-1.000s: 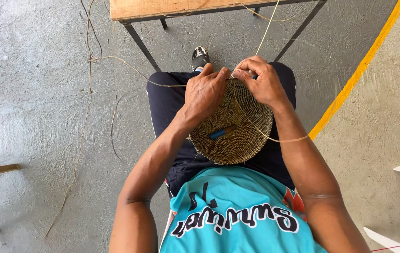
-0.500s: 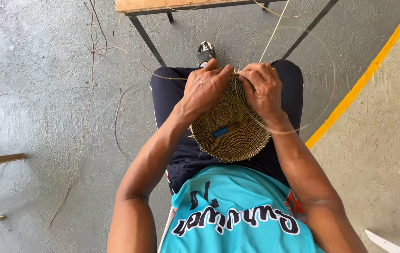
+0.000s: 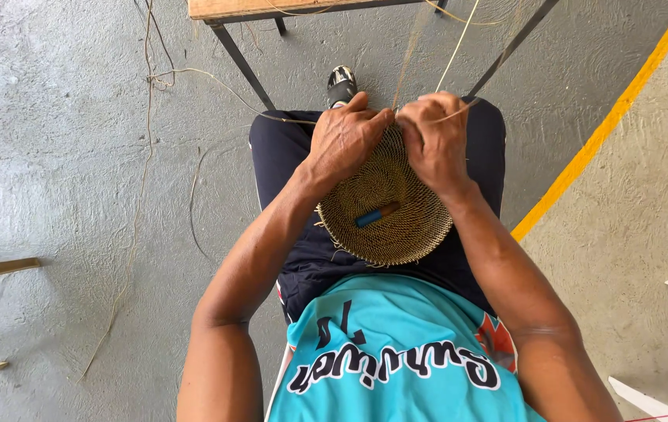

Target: Weaving a basket and measuring it with a tape measure.

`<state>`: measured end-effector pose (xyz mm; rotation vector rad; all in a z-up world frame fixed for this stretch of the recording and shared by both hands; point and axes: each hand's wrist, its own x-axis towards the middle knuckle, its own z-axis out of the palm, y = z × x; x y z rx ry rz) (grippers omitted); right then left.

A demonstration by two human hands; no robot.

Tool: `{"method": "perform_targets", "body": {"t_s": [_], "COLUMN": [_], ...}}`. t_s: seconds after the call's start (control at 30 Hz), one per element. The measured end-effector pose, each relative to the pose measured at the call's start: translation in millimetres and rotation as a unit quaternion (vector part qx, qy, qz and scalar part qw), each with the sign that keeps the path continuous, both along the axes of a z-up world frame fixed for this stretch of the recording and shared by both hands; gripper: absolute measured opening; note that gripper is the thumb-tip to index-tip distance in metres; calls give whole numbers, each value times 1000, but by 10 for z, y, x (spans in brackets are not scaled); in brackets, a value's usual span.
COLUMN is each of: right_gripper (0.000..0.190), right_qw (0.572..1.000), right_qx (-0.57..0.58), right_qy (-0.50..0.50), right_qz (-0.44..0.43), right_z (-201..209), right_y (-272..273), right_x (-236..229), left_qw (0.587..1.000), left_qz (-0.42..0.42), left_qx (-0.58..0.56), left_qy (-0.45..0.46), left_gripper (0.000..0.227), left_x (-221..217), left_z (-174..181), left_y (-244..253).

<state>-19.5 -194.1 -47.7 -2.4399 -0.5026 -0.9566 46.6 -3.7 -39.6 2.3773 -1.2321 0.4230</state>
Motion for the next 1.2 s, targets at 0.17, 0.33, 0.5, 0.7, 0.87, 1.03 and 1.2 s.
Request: {"method": "perform_targets", "body": {"t_s": [0.17,0.33,0.5,0.7,0.87,1.03,1.2], "right_gripper": [12,14,17,13,12,7,3], "right_qw": [994,992,998,998,994,942,957], "right_qx": [41,56,-52,-55,6,290,212], "right_qy": [95,107,30,10,62,106,102], "right_qz": [15,-24,-22,3,84,130,169], "right_z": [219,64,-45,22,530,684,691], "right_y": [-48,0,135,173,330,291,347], "right_x": [219,102,-43,115,-469,-691,-601], "left_qw": [1000,1000,999,999,997,997,997], "left_qz": [3,19,16,23,65,56,76], "left_qx": [5,19,14,-6,6,2,-4], "left_qy": [-5,-6,26,37,52,52,5], "left_gripper": [14,16,14,11,8,9,9], "left_x": [55,151,129,160,233,234,243], "left_z": [-10,-147,-59,-17,-195,-271,-289], "left_y": [-11,54,81,106,80,-48,-34]}}
